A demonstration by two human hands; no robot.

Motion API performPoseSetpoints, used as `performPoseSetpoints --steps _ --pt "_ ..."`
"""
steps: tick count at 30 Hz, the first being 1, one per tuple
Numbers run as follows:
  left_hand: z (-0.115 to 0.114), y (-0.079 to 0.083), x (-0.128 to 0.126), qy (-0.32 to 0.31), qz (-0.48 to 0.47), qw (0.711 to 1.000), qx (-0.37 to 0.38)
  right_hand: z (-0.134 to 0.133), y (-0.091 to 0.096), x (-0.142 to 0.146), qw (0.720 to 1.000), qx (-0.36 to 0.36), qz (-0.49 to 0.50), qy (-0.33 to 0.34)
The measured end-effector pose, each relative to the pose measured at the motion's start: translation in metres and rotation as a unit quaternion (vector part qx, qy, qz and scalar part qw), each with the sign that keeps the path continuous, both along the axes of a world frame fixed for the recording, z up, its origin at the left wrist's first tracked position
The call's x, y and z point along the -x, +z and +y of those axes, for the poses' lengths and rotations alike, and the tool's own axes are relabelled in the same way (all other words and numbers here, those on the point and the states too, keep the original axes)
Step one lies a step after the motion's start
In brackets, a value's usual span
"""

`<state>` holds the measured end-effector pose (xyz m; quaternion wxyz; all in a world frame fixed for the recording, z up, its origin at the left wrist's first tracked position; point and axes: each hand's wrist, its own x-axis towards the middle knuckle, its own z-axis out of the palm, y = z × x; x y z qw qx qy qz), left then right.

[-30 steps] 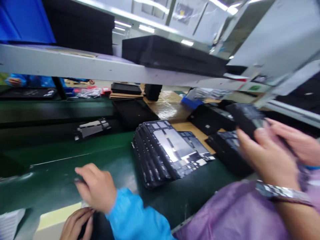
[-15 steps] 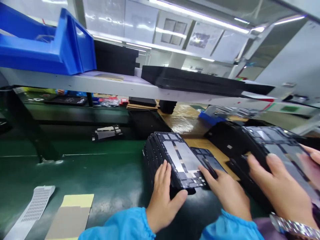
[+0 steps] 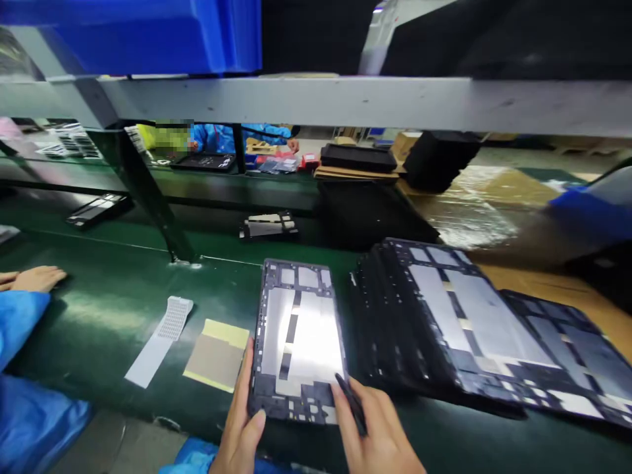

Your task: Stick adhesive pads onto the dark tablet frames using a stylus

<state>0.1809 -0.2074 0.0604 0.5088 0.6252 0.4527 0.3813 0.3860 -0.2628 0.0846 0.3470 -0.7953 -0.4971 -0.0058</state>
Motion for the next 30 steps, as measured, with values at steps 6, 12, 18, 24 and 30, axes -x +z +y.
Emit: performPoseSetpoints --steps 6,12,18,24,30 --pt "0.035 -0.039 0.044 -0.019 0.183 0.973 -0.138 0.030 -0.041 0.021 0.988 0.054 0.112 0.087" --pt "0.101 -0.042 0.116 -0.041 0.358 0.887 -0.290 0.077 0.001 0.053 0.947 -0.036 0.254 0.191" --pt "0.114 -0.058 0.135 -0.030 0.412 0.862 -0.293 0.178 -0.012 0.104 0.822 0.120 0.393 0.394" --pt "0.108 -0.052 0.127 -0.020 0.423 0.858 -0.291 0.215 -0.045 0.117 0.781 0.157 0.455 0.397" --pt "0.109 -0.050 0.127 -0.016 0.416 0.864 -0.282 0.213 -0.048 0.116 0.791 0.159 0.428 0.407"
